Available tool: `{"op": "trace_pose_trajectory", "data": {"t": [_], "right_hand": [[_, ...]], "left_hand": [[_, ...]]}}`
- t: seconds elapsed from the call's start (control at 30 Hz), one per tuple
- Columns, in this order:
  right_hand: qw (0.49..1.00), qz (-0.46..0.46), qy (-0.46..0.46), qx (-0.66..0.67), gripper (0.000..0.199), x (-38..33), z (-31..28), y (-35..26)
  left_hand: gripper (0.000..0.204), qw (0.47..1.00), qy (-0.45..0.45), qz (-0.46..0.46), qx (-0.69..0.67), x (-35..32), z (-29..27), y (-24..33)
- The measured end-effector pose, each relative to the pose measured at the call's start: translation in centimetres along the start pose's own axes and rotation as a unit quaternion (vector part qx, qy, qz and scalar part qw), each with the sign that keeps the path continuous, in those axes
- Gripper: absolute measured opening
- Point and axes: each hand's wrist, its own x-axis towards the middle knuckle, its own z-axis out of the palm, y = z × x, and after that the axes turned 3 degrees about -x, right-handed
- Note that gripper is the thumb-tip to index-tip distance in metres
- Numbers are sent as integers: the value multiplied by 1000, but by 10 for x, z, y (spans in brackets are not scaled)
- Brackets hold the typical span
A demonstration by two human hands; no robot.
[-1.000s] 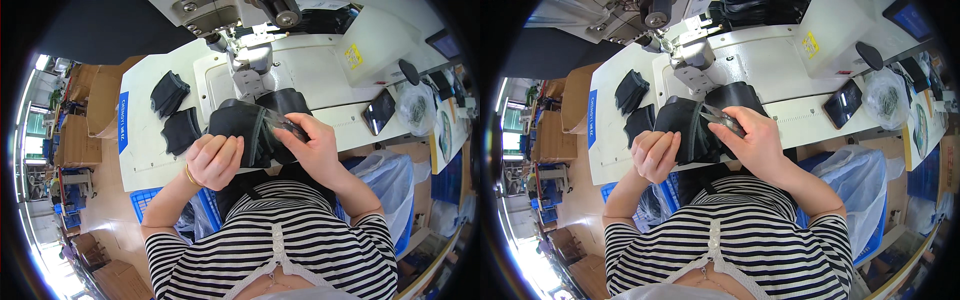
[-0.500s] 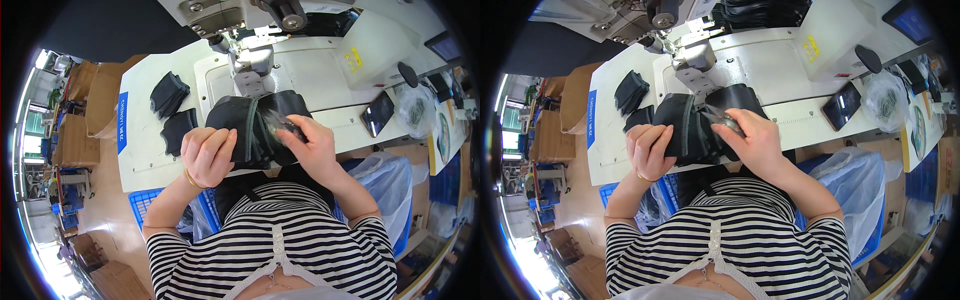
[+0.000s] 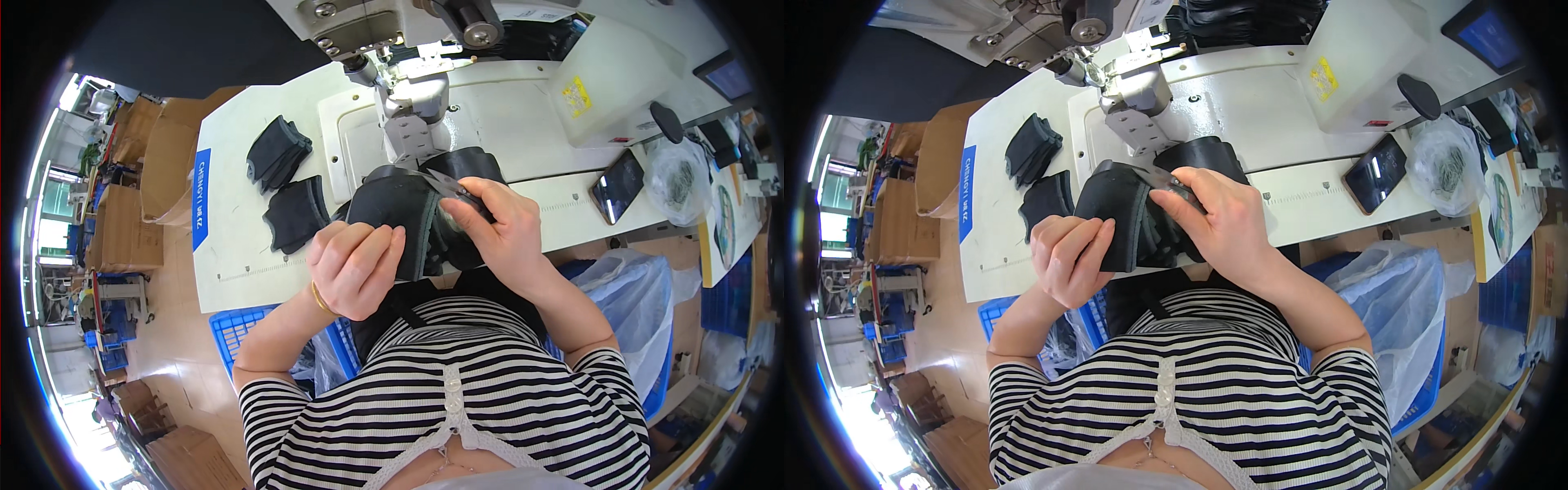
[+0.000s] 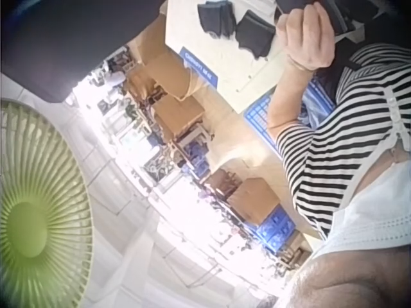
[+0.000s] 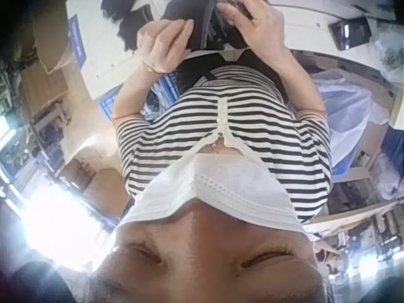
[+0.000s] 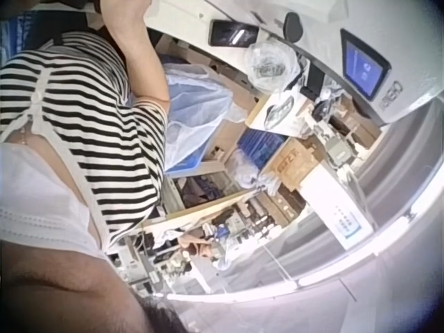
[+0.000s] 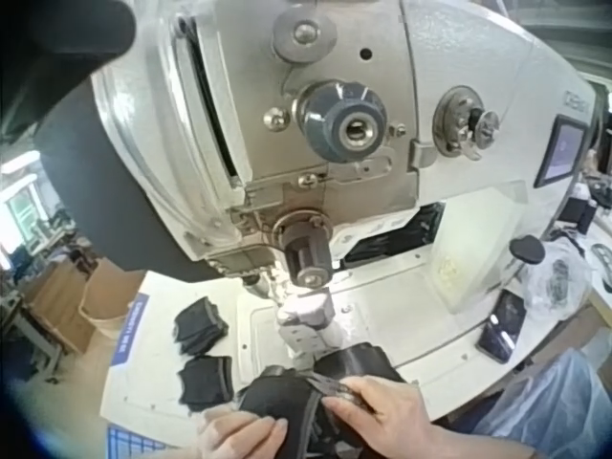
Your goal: Sewing pieces of black material together using an industrial sewing machine to form shoe components.
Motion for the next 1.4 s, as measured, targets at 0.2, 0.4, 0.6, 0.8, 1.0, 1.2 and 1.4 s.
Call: {"op": "trace_pose_trajectory", "data": {"t": [0.2,0.4,0.6,0.8,1.0,1.2,1.4], "right_hand": [[994,58,86,-39,25,6,-33,24],[949,87,-13,-301,27,9,-58,120],[915,-107,-14,-388,32,22,-50,137],[988,115,-70,-80,41,21,-23,83],[983,122,-82,-113,35,26,-13,70],[970,-39,16,-241,26,11,-11,65],[973,61,-24,-221,22,13,-14,64]], "left_hand": [[50,981,-97,-76,153,-44,-35,-24],[38,934,-191,-225,200,-115,-27,-56],[32,924,-245,-258,138,-137,-14,-61],[39,912,-170,-372,-5,-64,-22,-42],[44,906,-192,-358,-119,-26,39,1],[34,922,-97,-359,-107,-37,47,8],[26,926,-86,-360,-74,-38,47,14]]}}
